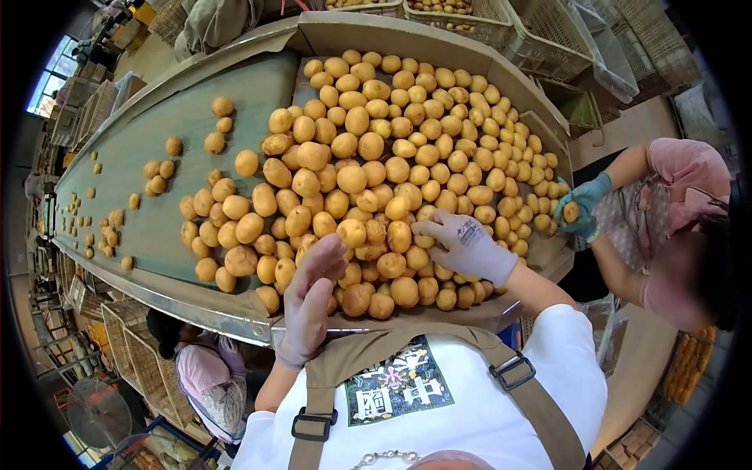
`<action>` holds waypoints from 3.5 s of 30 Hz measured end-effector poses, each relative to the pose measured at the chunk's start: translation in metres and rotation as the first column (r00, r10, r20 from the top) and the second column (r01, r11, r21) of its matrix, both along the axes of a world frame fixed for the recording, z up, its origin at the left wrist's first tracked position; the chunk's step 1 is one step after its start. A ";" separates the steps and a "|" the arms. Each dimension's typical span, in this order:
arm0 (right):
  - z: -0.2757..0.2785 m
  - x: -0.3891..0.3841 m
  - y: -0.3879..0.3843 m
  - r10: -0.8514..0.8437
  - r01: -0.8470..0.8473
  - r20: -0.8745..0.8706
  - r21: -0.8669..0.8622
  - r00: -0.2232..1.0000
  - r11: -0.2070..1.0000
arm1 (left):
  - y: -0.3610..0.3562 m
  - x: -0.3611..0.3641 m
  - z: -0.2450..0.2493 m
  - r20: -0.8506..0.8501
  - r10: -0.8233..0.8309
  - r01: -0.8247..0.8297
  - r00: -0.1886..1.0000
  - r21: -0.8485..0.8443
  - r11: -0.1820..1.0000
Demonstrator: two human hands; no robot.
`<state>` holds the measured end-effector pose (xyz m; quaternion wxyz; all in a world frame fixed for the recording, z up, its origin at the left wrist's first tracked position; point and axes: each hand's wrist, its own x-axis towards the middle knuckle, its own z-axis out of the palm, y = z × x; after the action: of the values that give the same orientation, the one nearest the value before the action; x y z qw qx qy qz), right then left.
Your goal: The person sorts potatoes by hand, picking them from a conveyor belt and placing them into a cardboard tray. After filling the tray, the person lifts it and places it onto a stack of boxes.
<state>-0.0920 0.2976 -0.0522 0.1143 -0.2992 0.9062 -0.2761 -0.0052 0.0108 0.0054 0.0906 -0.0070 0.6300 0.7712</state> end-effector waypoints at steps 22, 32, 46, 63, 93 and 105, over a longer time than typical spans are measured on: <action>-0.014 -0.129 -0.007 -0.494 0.496 0.043 -0.130 0.868 0.859 | -0.003 0.005 0.001 0.021 0.079 -0.081 0.997 0.168 0.983; 0.180 -0.214 0.009 -0.418 0.215 -0.889 -0.452 -0.185 0.866 | -0.002 0.001 -0.001 0.041 0.059 -0.065 0.997 0.170 0.983; -0.008 -0.208 -0.038 -0.236 0.293 -0.237 0.248 0.943 0.923 | 0.004 -0.002 -0.002 0.031 0.058 -0.061 0.998 0.099 0.993; 0.063 -0.219 0.021 -0.398 0.375 -0.635 -0.178 0.662 0.910 | 0.004 0.000 -0.006 -0.017 0.008 -0.006 1.000 0.108 0.994; -0.042 -0.179 -0.052 -0.092 0.176 -0.258 0.326 0.962 0.929 | 0.001 -0.001 -0.002 -0.001 0.003 -0.003 1.000 0.199 0.980; -0.011 -0.170 -0.027 -0.294 0.259 -0.021 -0.413 0.956 0.873 | -0.001 0.001 0.001 0.037 -0.001 -0.005 0.999 0.170 0.985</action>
<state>-0.2619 0.2702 -0.0630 -0.0284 -0.1948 0.8664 -0.4589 -0.0044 0.0098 0.0067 0.1017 -0.0139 0.5602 0.8219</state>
